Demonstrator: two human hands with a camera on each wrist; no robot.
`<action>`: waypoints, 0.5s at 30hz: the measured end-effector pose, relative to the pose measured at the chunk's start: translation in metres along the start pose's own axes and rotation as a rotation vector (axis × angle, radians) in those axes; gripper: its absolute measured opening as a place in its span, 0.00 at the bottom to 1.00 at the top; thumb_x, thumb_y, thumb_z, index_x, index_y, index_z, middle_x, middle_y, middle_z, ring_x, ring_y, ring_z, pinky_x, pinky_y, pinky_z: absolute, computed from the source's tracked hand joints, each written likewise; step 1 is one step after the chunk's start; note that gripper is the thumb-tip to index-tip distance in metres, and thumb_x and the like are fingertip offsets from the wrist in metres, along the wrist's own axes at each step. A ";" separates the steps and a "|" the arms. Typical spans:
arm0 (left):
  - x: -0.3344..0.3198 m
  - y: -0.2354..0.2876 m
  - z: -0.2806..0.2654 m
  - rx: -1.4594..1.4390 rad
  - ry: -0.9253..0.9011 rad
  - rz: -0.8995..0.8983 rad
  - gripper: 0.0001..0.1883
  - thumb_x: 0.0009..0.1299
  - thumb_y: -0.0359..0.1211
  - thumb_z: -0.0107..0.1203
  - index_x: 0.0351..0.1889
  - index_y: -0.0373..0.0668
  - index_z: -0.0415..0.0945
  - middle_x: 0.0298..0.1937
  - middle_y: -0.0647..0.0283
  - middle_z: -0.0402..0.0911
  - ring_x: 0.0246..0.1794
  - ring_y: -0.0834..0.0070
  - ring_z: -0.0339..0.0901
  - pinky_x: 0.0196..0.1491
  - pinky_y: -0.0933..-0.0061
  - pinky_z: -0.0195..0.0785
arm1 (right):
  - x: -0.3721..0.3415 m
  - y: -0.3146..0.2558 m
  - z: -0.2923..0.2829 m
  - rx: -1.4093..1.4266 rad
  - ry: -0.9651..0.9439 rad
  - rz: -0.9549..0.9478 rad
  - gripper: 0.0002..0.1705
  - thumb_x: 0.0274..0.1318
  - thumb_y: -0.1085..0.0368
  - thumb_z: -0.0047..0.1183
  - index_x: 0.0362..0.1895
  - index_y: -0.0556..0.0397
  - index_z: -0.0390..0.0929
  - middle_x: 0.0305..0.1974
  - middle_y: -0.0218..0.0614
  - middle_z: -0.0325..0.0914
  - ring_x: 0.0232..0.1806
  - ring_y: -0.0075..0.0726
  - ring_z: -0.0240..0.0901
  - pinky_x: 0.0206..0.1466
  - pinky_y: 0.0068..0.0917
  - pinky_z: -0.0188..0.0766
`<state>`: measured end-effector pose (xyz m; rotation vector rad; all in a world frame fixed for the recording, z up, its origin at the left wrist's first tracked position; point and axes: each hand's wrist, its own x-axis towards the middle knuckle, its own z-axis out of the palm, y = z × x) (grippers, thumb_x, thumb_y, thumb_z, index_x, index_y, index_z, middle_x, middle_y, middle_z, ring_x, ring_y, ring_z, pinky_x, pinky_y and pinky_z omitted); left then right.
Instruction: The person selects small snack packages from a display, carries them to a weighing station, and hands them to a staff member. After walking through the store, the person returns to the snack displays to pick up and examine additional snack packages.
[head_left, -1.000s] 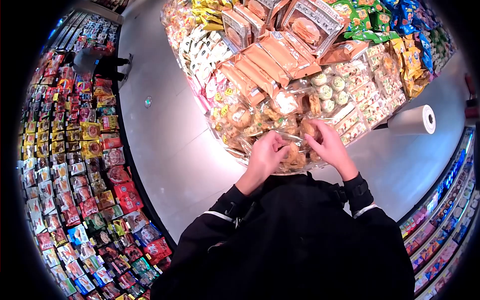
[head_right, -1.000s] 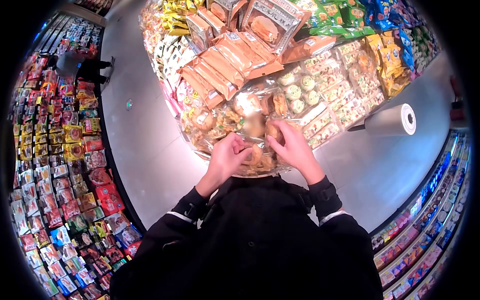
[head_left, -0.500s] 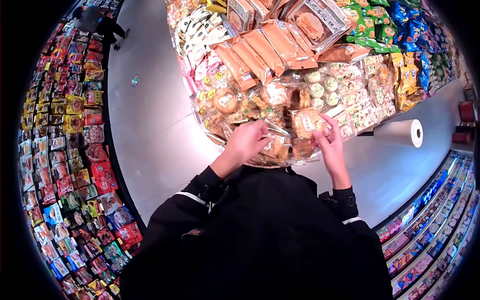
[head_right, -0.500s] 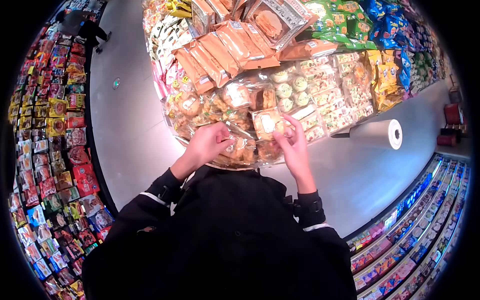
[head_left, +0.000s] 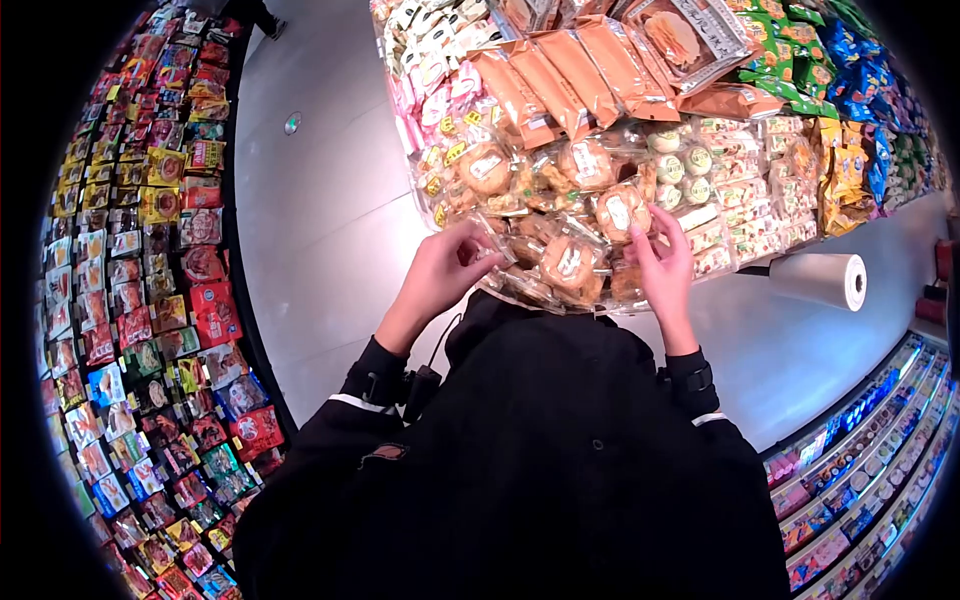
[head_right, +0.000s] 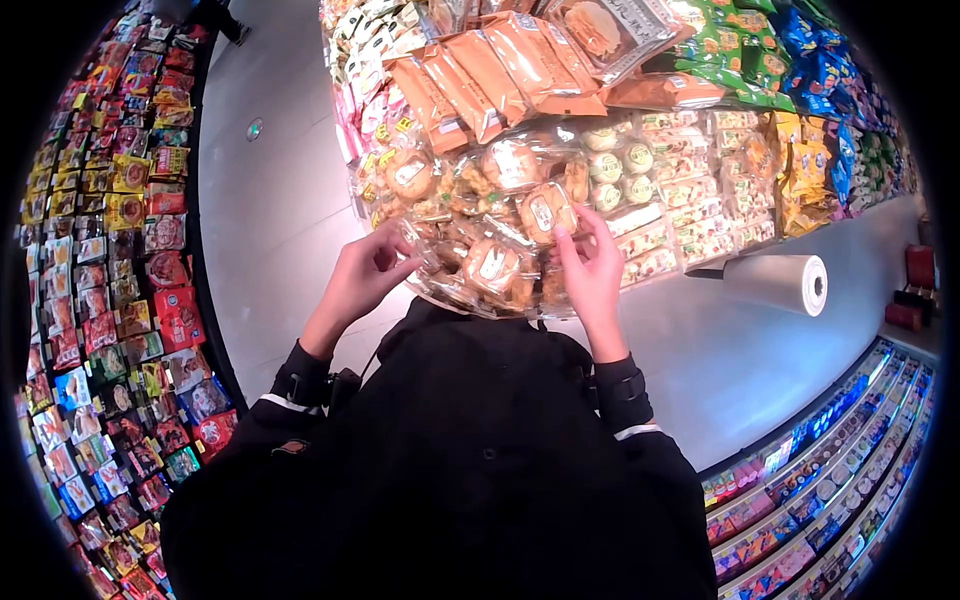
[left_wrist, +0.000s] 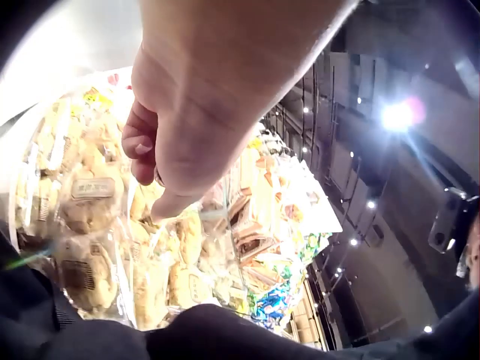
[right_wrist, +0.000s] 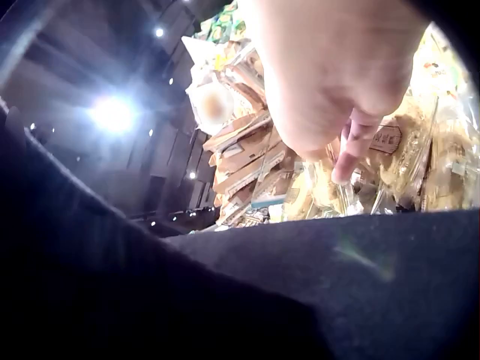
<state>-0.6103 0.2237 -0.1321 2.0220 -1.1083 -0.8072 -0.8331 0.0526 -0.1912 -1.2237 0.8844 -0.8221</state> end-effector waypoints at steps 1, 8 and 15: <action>-0.004 -0.009 0.000 0.021 -0.034 -0.042 0.11 0.57 0.32 0.65 0.30 0.39 0.73 0.15 0.66 0.67 0.16 0.80 0.64 0.23 0.76 0.59 | -0.001 -0.005 0.000 -0.263 0.014 -0.125 0.22 0.54 0.69 0.57 0.54 0.59 0.70 0.38 0.39 0.72 0.26 0.25 0.74 0.30 0.19 0.73; -0.023 -0.025 0.017 0.034 -0.155 0.004 0.14 0.56 0.33 0.65 0.34 0.40 0.72 0.19 0.67 0.68 0.19 0.77 0.67 0.26 0.75 0.62 | -0.001 -0.011 -0.002 -0.750 0.065 -0.319 0.24 0.49 0.64 0.63 0.52 0.57 0.75 0.43 0.38 0.70 0.20 0.19 0.61 0.26 0.18 0.65; -0.035 -0.019 0.019 0.012 -0.062 -0.014 0.13 0.57 0.33 0.64 0.35 0.39 0.73 0.18 0.66 0.67 0.18 0.77 0.65 0.25 0.75 0.61 | -0.008 -0.021 -0.004 -0.688 0.076 -0.261 0.25 0.48 0.63 0.64 0.51 0.57 0.75 0.42 0.37 0.70 0.21 0.18 0.61 0.26 0.17 0.64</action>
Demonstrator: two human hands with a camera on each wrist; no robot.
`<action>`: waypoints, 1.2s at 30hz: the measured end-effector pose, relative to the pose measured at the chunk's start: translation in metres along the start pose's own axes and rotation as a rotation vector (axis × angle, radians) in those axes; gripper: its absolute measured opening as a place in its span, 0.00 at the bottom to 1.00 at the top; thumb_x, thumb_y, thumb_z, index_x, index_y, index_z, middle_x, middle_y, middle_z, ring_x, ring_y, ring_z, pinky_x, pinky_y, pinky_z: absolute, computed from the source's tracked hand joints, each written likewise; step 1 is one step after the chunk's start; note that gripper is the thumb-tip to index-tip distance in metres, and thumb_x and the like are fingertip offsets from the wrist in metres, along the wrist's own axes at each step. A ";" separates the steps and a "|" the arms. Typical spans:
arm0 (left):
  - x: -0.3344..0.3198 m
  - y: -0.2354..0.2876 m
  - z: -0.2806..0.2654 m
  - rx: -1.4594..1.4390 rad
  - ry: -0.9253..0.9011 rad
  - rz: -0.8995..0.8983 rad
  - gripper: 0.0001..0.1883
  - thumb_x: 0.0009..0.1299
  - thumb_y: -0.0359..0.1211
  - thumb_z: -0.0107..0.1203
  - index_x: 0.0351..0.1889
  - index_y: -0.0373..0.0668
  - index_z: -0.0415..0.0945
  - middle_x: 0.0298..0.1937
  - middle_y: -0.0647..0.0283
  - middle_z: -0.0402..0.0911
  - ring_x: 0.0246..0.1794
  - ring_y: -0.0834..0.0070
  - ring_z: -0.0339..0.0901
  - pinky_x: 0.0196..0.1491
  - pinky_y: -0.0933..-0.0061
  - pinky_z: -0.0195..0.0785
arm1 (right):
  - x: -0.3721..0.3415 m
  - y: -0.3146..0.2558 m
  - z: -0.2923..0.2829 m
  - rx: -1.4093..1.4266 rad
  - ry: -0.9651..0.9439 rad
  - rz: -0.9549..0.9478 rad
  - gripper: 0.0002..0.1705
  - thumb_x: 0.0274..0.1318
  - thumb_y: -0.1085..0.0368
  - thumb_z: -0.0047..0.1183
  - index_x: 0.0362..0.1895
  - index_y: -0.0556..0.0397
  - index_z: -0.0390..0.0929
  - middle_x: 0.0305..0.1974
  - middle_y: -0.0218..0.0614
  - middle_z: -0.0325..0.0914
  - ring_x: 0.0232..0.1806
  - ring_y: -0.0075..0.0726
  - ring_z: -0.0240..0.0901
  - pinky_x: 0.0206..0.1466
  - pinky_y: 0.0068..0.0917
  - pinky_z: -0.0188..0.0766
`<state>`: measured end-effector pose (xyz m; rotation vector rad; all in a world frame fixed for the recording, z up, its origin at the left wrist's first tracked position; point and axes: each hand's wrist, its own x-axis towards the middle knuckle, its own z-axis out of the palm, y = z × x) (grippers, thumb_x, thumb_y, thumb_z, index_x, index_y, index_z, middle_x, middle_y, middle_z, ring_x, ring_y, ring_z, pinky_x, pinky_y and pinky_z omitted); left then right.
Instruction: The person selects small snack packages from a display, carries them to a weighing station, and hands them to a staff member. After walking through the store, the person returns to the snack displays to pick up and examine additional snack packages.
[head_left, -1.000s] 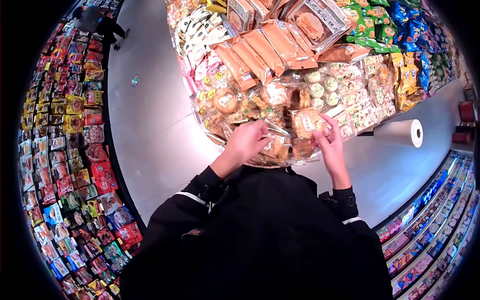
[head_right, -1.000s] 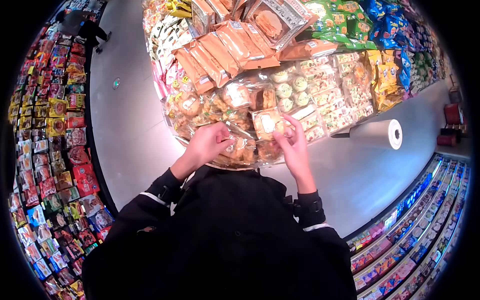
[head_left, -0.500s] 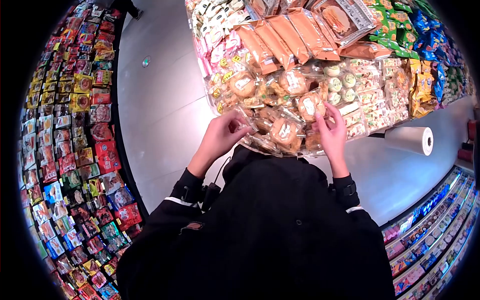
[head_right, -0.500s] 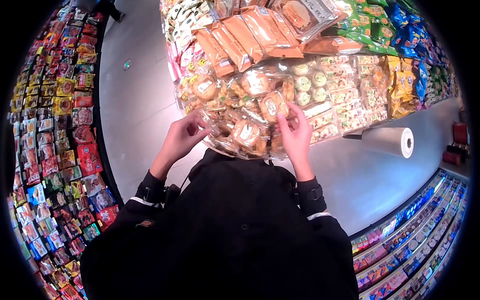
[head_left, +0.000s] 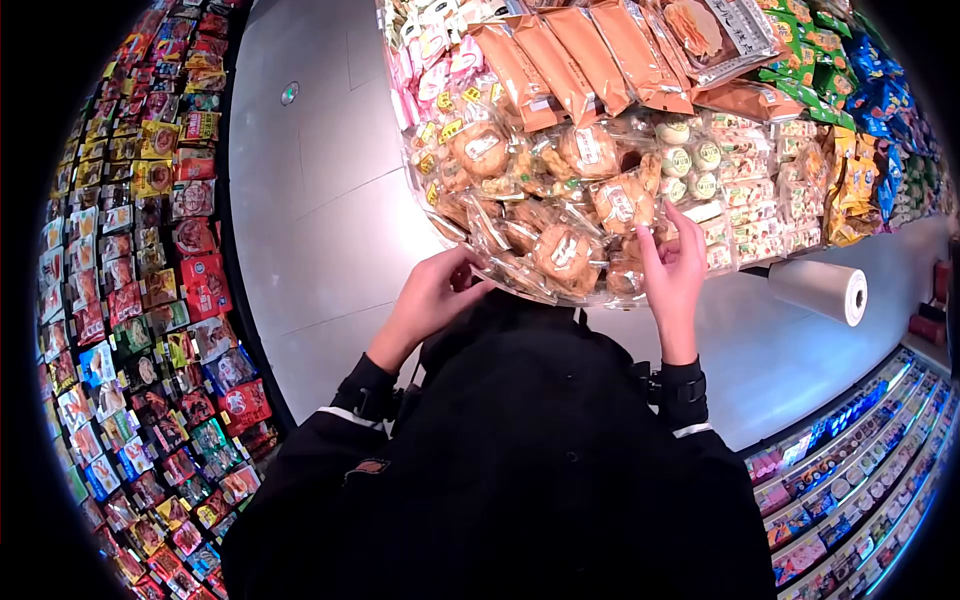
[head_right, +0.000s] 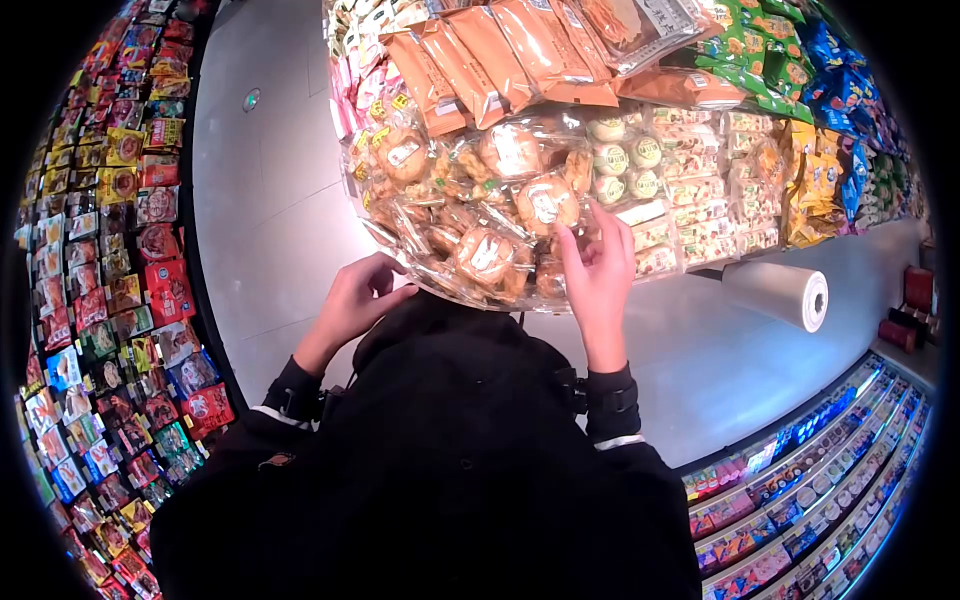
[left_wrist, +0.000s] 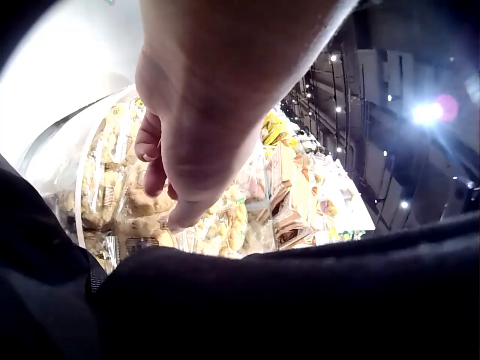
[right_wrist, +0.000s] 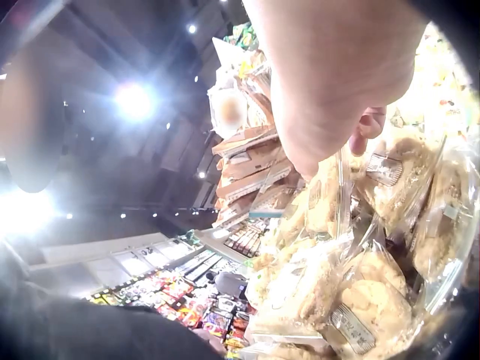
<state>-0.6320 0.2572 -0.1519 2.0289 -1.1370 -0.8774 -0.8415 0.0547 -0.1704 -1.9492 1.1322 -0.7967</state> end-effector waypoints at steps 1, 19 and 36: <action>-0.004 -0.003 -0.001 -0.002 0.007 -0.005 0.13 0.57 0.33 0.64 0.35 0.39 0.73 0.18 0.66 0.67 0.18 0.77 0.65 0.25 0.75 0.61 | -0.002 -0.003 -0.002 0.046 0.031 0.020 0.21 0.51 0.66 0.60 0.51 0.57 0.75 0.43 0.38 0.70 0.21 0.20 0.61 0.26 0.18 0.64; -0.107 -0.057 -0.065 -0.134 -0.368 -0.366 0.35 0.57 0.51 0.64 0.58 0.42 0.67 0.52 0.52 0.76 0.50 0.65 0.76 0.53 0.67 0.68 | -0.059 -0.042 0.008 0.248 0.066 -0.605 0.02 0.22 0.76 0.37 0.11 0.56 0.61 0.13 0.37 0.60 0.16 0.39 0.57 0.22 0.28 0.56; -0.375 -0.244 -0.098 -0.655 -0.083 -0.454 0.33 0.59 0.31 0.59 0.65 0.42 0.62 0.51 0.57 0.76 0.46 0.72 0.74 0.52 0.71 0.67 | -0.163 -0.367 0.233 0.486 -1.166 -0.908 0.22 0.48 0.68 0.57 0.51 0.52 0.74 0.34 0.33 0.79 0.36 0.33 0.75 0.36 0.26 0.70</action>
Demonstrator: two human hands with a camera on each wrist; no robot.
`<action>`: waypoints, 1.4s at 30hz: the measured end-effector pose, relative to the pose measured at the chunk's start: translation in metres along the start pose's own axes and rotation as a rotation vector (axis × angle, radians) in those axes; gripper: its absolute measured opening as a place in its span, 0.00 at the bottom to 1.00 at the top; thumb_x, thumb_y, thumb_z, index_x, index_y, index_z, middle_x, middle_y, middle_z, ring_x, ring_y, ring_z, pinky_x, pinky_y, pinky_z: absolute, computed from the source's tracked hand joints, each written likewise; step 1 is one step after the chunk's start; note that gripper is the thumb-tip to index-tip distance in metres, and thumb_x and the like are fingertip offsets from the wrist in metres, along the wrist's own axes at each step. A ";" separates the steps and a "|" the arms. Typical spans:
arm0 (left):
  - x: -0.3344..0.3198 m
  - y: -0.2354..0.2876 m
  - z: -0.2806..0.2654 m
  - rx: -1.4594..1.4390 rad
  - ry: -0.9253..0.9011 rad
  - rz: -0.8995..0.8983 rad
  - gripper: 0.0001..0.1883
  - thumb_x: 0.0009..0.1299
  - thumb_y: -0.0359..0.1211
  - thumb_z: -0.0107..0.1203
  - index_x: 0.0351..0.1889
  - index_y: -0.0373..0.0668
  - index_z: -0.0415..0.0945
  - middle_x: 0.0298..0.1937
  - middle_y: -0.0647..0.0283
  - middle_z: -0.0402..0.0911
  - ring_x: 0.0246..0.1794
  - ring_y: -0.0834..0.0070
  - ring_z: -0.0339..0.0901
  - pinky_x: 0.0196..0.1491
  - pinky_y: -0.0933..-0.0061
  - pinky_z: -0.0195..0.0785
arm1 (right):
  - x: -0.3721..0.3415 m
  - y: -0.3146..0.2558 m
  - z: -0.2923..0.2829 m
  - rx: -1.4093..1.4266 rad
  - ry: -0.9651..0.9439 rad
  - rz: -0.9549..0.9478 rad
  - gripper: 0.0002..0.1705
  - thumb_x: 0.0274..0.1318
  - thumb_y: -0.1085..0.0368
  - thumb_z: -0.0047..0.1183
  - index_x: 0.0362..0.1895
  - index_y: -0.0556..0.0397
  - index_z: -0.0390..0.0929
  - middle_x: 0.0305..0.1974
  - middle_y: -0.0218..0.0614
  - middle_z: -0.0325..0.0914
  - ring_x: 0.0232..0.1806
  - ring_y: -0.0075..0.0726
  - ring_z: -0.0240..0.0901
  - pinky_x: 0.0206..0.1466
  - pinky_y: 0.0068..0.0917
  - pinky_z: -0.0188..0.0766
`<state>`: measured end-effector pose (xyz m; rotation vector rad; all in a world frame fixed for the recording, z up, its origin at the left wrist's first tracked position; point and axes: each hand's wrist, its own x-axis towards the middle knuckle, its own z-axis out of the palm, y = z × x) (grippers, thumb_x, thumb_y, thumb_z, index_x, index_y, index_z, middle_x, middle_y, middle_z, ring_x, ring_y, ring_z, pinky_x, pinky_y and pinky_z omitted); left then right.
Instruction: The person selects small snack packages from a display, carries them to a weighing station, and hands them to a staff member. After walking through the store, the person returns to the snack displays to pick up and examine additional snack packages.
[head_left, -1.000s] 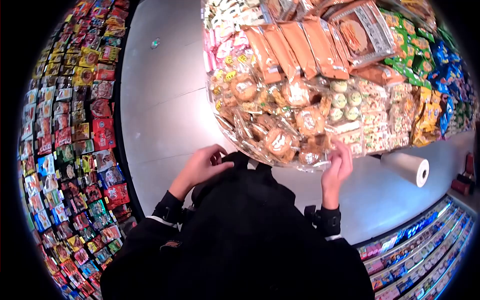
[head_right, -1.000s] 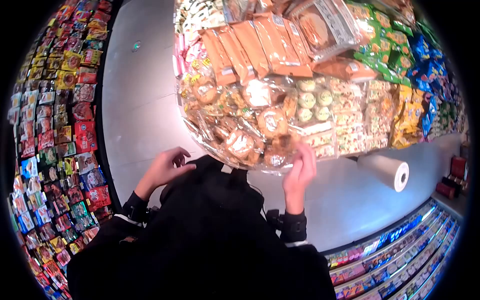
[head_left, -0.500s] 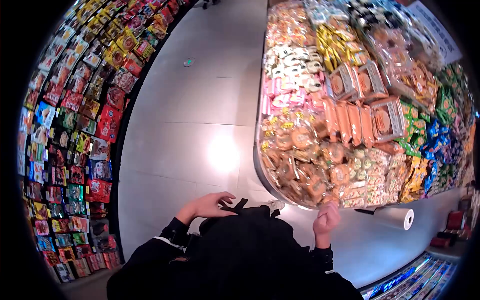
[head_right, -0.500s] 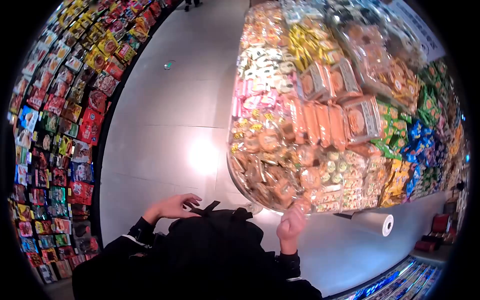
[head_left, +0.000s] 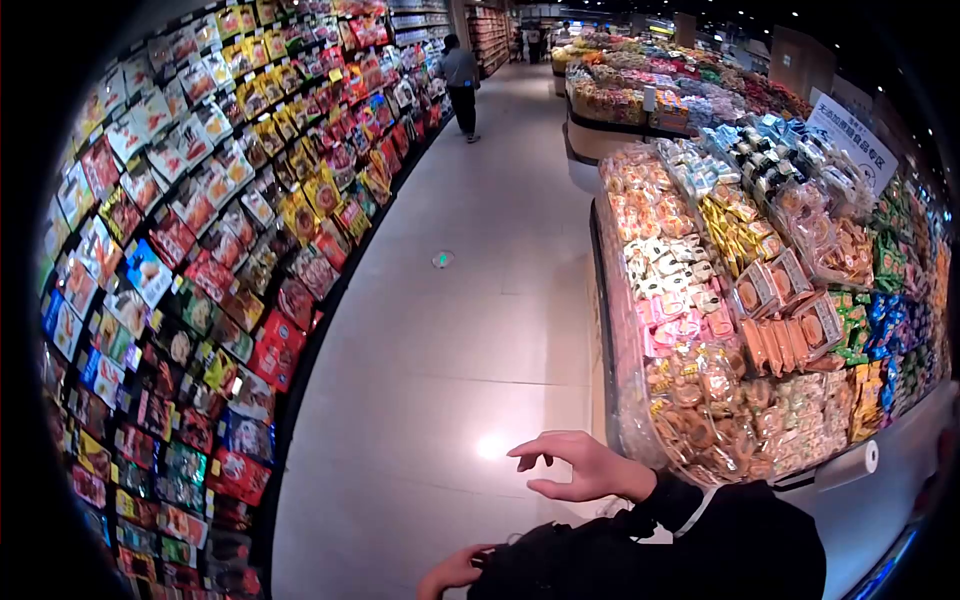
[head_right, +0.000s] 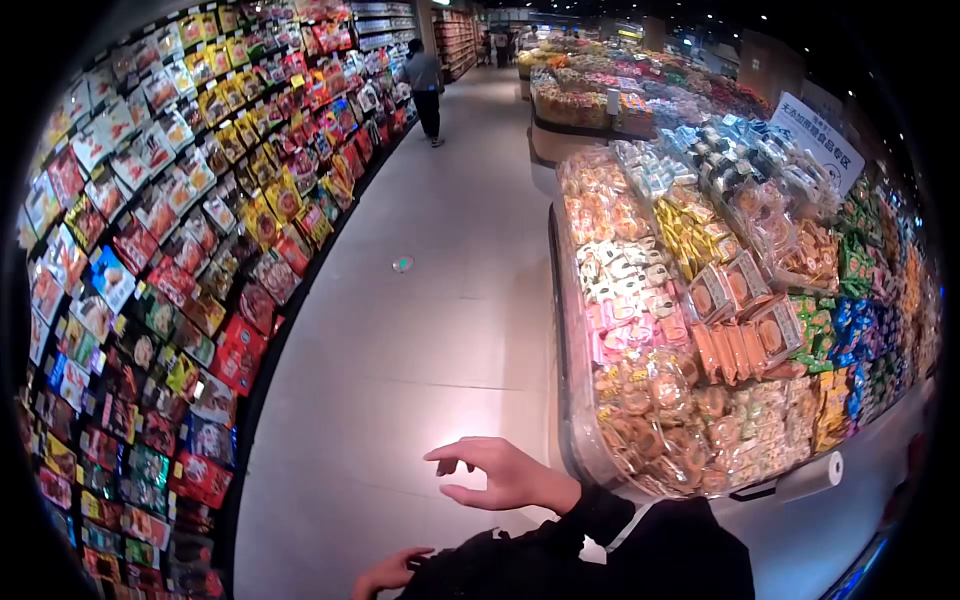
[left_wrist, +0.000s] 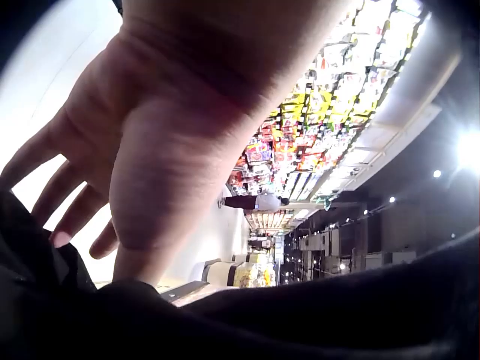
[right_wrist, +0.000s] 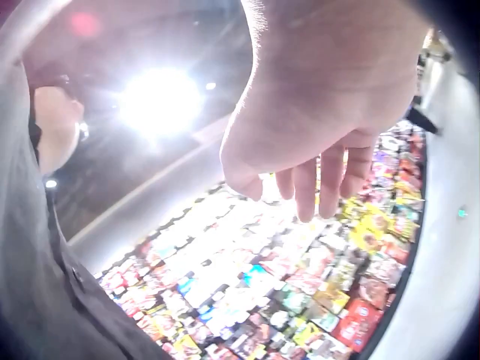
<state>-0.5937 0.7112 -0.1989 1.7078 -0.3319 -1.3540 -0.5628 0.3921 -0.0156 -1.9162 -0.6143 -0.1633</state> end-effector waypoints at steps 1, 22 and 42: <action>0.002 -0.015 -0.007 0.063 -0.010 0.088 0.31 0.59 0.29 0.57 0.64 0.45 0.66 0.51 0.59 0.76 0.47 0.74 0.74 0.55 0.72 0.65 | 0.025 -0.021 -0.001 0.033 -0.021 -0.092 0.23 0.47 0.67 0.58 0.52 0.53 0.73 0.34 0.33 0.79 0.36 0.34 0.75 0.37 0.26 0.70; 0.141 0.161 -0.182 0.264 0.118 0.300 0.18 0.62 0.30 0.53 0.51 0.38 0.72 0.48 0.49 0.76 0.47 0.64 0.75 0.50 0.63 0.68 | 0.280 -0.056 -0.137 -0.302 0.768 -1.242 0.06 0.37 0.75 0.55 0.26 0.56 0.75 0.11 0.20 0.53 0.09 0.19 0.44 0.13 0.20 0.38; 0.401 0.309 -0.448 0.436 0.019 0.438 0.13 0.63 0.32 0.51 0.45 0.38 0.73 0.40 0.52 0.76 0.42 0.62 0.75 0.47 0.63 0.69 | 0.526 0.167 -0.283 -0.672 0.947 -1.210 0.06 0.44 0.64 0.58 0.26 0.52 0.78 0.13 0.23 0.59 0.13 0.23 0.54 0.17 0.22 0.50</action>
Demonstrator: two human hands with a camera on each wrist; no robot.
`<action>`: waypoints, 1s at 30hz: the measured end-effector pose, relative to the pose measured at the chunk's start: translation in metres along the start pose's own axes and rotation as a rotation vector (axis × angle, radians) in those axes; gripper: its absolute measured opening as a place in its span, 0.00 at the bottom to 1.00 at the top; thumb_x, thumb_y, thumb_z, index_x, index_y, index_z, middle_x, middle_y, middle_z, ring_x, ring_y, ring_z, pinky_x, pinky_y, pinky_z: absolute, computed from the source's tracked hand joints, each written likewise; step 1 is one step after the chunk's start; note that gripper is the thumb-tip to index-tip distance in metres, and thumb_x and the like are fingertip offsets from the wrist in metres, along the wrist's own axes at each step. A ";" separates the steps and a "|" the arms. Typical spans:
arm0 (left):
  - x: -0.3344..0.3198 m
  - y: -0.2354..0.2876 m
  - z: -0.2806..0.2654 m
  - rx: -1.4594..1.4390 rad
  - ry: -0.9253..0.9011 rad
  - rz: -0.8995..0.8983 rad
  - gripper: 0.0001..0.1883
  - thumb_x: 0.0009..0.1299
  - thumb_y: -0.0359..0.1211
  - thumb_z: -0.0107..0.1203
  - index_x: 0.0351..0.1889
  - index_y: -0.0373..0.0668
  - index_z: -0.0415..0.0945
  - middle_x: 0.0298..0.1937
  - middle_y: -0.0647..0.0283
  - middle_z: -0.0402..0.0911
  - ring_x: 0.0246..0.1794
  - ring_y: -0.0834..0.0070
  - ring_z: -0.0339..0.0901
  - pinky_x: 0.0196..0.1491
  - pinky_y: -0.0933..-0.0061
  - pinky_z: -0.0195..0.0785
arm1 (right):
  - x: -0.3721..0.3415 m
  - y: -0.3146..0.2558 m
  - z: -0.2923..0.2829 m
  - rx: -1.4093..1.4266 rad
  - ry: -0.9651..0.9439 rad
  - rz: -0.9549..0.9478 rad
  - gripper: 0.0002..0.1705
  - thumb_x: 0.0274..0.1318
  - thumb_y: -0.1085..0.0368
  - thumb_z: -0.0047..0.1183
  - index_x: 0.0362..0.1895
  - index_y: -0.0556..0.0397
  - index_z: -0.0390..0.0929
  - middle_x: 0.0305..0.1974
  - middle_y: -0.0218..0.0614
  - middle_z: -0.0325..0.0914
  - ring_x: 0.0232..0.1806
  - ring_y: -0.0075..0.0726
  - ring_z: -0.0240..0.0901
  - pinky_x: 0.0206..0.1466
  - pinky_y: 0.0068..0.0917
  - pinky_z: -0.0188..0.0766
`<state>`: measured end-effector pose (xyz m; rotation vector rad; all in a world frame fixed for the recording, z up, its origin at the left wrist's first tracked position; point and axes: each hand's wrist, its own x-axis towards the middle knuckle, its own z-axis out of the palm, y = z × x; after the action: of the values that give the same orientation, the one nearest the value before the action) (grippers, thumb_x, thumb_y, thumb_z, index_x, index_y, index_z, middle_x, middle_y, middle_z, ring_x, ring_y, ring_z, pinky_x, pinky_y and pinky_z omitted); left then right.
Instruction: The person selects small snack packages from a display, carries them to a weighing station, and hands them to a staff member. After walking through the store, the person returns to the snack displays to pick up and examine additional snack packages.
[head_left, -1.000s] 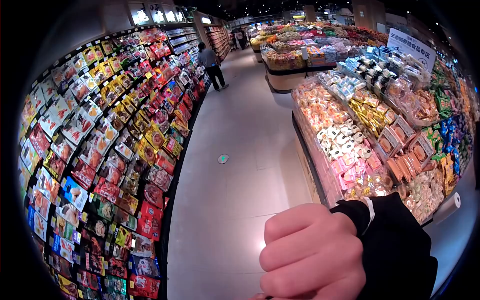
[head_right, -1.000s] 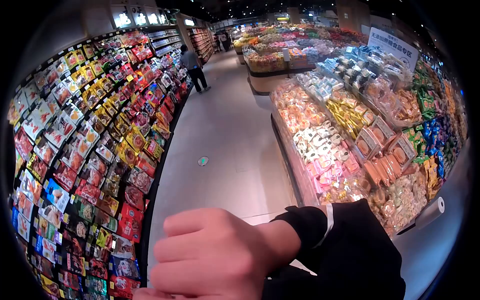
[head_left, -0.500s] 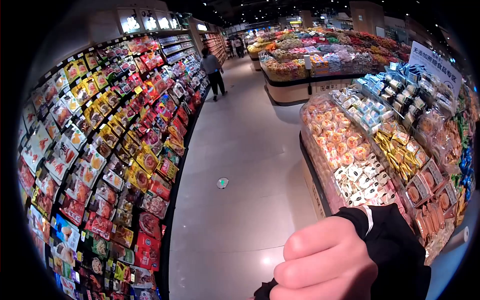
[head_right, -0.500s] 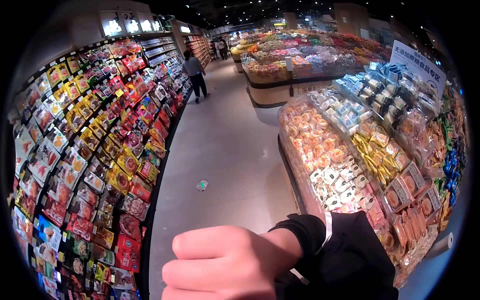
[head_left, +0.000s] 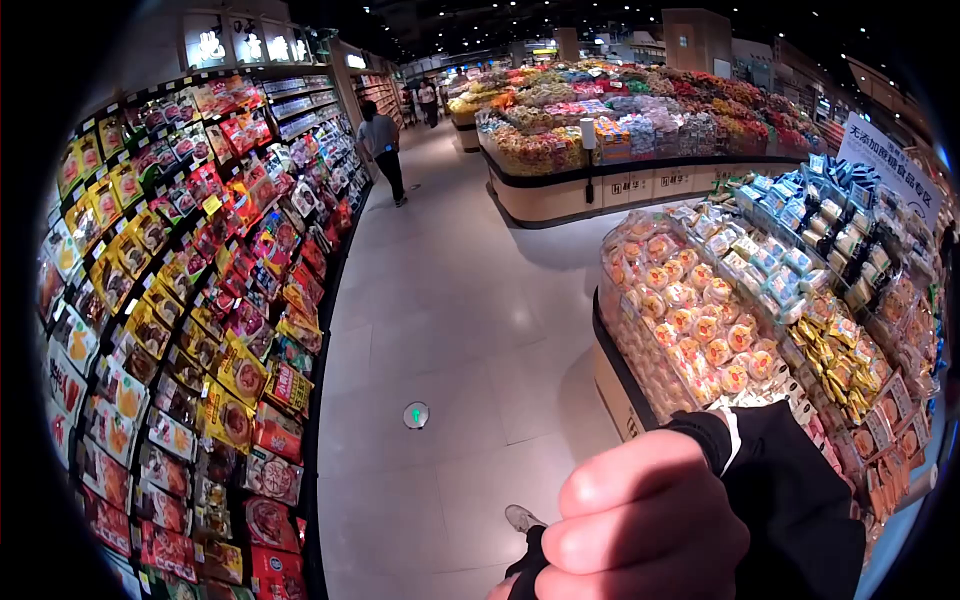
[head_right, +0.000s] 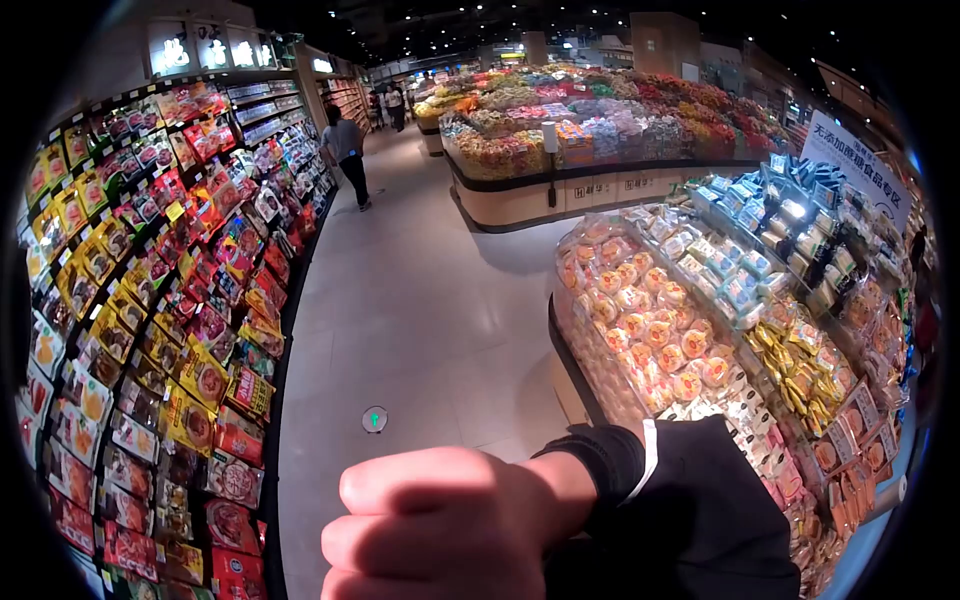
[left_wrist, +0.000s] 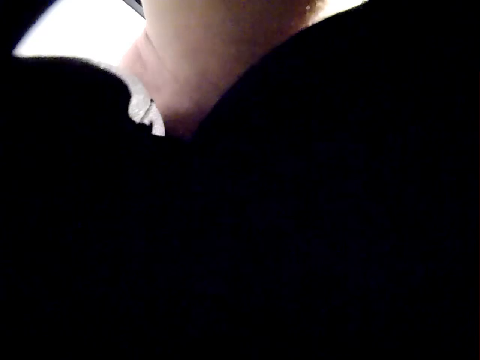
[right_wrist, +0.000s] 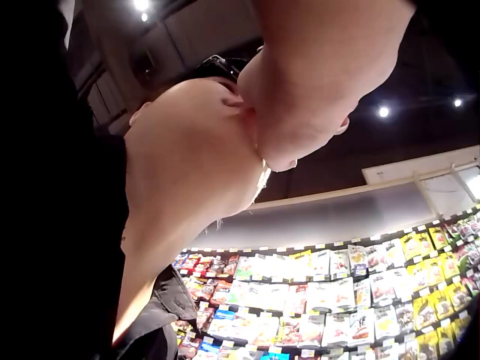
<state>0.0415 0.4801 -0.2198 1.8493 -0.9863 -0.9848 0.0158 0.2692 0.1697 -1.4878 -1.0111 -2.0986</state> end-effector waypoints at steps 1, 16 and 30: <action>0.010 -0.003 -0.018 0.011 -0.011 0.009 0.13 0.63 0.32 0.51 0.45 0.38 0.73 0.40 0.52 0.76 0.42 0.62 0.75 0.47 0.63 0.69 | -0.004 0.010 0.000 -0.053 -0.139 0.153 0.04 0.36 0.67 0.54 0.19 0.54 0.74 0.11 0.27 0.60 0.10 0.23 0.54 0.17 0.20 0.51; 0.193 -0.032 -0.198 0.146 -0.121 0.175 0.11 0.63 0.33 0.49 0.40 0.38 0.74 0.34 0.54 0.76 0.38 0.60 0.75 0.44 0.62 0.69 | -0.110 0.265 0.045 0.154 -0.647 0.084 0.06 0.48 0.66 0.56 0.28 0.55 0.75 0.15 0.26 0.63 0.14 0.23 0.58 0.16 0.22 0.53; 0.456 0.006 -0.324 0.760 0.098 0.133 0.10 0.63 0.34 0.48 0.36 0.38 0.75 0.28 0.55 0.76 0.34 0.59 0.76 0.42 0.61 0.70 | -0.504 0.377 -0.157 -0.386 -1.003 1.685 0.15 0.57 0.54 0.50 0.26 0.51 0.77 0.21 0.42 0.75 0.25 0.52 0.74 0.28 0.42 0.69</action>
<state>0.5045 0.1664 -0.2103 2.3602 -1.5378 -0.4460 0.3484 -0.1492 -0.1970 -2.2489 0.5646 -0.2679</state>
